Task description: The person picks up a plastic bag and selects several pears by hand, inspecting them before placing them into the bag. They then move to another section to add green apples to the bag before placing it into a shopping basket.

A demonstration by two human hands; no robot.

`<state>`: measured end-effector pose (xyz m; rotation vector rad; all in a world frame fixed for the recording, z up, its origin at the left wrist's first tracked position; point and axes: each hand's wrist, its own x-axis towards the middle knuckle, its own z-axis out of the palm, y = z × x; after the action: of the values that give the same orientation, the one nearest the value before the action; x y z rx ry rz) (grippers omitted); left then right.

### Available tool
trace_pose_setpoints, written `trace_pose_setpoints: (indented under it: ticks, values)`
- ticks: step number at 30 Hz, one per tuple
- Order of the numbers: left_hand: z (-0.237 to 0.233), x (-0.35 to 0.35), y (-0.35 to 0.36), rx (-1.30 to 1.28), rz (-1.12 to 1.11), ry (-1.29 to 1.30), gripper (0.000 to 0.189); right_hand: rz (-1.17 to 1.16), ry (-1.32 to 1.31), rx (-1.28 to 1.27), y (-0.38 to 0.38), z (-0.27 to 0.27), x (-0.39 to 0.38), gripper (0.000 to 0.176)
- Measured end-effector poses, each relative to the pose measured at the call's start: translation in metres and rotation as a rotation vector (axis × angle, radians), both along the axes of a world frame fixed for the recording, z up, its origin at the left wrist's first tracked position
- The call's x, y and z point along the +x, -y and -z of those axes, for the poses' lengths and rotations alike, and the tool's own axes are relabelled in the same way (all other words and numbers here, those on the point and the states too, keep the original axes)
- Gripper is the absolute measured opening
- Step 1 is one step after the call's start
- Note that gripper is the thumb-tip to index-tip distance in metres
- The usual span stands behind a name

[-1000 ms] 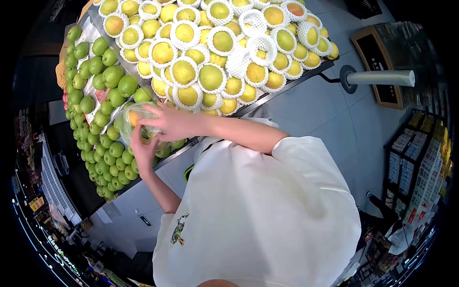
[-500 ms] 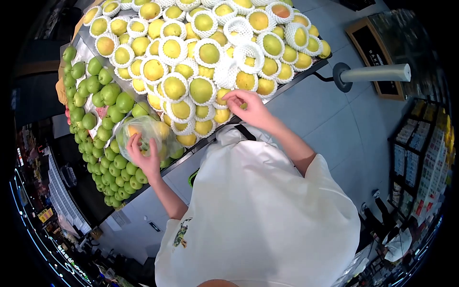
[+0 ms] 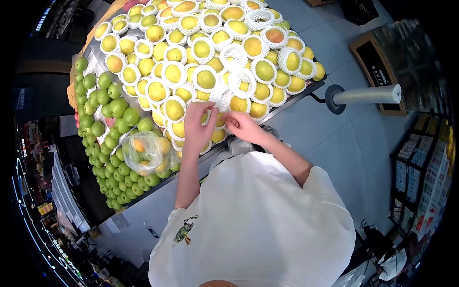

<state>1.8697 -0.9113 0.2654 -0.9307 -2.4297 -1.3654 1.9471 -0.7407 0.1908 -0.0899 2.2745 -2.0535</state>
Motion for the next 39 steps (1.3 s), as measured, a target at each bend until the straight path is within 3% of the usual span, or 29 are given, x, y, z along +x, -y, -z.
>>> trace_pose_setpoints:
  ticks: [7,9,14,22,26,29,31,32,39]
  values:
    - [-0.005,-0.049,-0.045,-0.116,-0.101,-0.084,0.023,-0.015,-0.019,-0.019,-0.024,-0.01,0.007,0.02]
    - [-0.002,-0.059,-0.053,-0.222,-0.204,-0.222,0.027,0.019,0.032,-0.013,-0.033,-0.005,0.008,0.019]
    - [0.014,-0.067,-0.062,-0.332,-0.335,-0.115,0.034,0.054,0.036,-0.036,-0.059,-0.001,0.007,0.018]
    - [0.028,-0.065,-0.065,-0.242,-0.392,-0.09,0.031,0.224,-0.011,-0.128,-0.116,-0.009,-0.027,0.017]
    - [0.033,-0.064,-0.064,-0.201,-0.392,-0.091,0.03,0.374,0.001,0.047,-0.142,-0.011,-0.037,0.015]
    - [0.033,-0.063,-0.063,-0.166,-0.391,-0.084,0.029,0.45,-0.011,0.228,-0.152,-0.013,-0.042,0.025]
    - [0.035,-0.063,-0.064,-0.146,-0.391,-0.082,0.028,0.519,-0.226,0.344,-0.154,-0.013,-0.047,0.033]
    - [0.035,-0.063,-0.063,-0.123,-0.38,-0.082,0.027,0.488,-0.226,0.405,-0.156,-0.011,-0.049,0.041]
    - [0.037,-0.061,-0.063,-0.138,-0.378,-0.048,0.024,0.462,-0.262,0.662,-0.144,-0.021,-0.058,0.053]
